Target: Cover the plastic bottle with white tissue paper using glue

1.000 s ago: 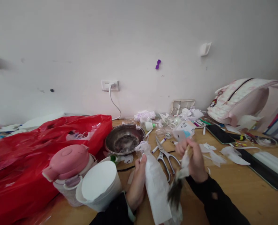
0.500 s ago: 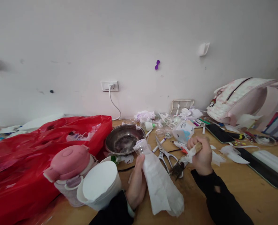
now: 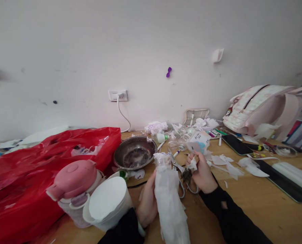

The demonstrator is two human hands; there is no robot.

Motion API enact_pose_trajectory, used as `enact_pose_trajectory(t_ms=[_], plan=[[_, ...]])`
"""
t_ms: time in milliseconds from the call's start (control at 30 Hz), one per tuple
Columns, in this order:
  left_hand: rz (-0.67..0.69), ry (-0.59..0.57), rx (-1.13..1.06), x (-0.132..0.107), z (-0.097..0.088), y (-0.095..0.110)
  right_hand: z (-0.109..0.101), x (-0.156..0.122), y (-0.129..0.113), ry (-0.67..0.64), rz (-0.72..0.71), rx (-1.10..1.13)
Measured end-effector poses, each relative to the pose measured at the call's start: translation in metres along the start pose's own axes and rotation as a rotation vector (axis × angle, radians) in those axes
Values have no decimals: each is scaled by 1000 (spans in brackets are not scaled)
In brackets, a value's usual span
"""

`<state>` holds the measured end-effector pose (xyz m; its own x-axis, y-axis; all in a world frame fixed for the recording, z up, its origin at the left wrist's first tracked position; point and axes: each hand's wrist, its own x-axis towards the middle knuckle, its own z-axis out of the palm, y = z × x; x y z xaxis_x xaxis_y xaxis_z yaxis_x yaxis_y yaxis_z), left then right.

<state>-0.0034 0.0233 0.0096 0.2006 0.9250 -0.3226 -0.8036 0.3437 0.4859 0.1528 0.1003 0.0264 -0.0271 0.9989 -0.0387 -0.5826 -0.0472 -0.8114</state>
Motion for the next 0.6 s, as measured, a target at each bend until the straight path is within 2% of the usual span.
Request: enact_pose_trajectory(t_ms=[167, 333, 433, 533, 600], plan=[[-22, -50, 55, 2, -8, -3, 4, -4, 2, 60, 1, -8], [-66, 84, 114, -4, -13, -2, 7, -5, -13, 210, -122, 16], [-110, 92, 73, -8, -8, 2, 4, -12, -30, 343, -351, -7], [-117, 94, 65, -8, -6, 2, -1, -24, -40, 485, -735, -256], [-102, 99, 95, -6, -8, 0, -2, -33, -40, 427, -934, -517]])
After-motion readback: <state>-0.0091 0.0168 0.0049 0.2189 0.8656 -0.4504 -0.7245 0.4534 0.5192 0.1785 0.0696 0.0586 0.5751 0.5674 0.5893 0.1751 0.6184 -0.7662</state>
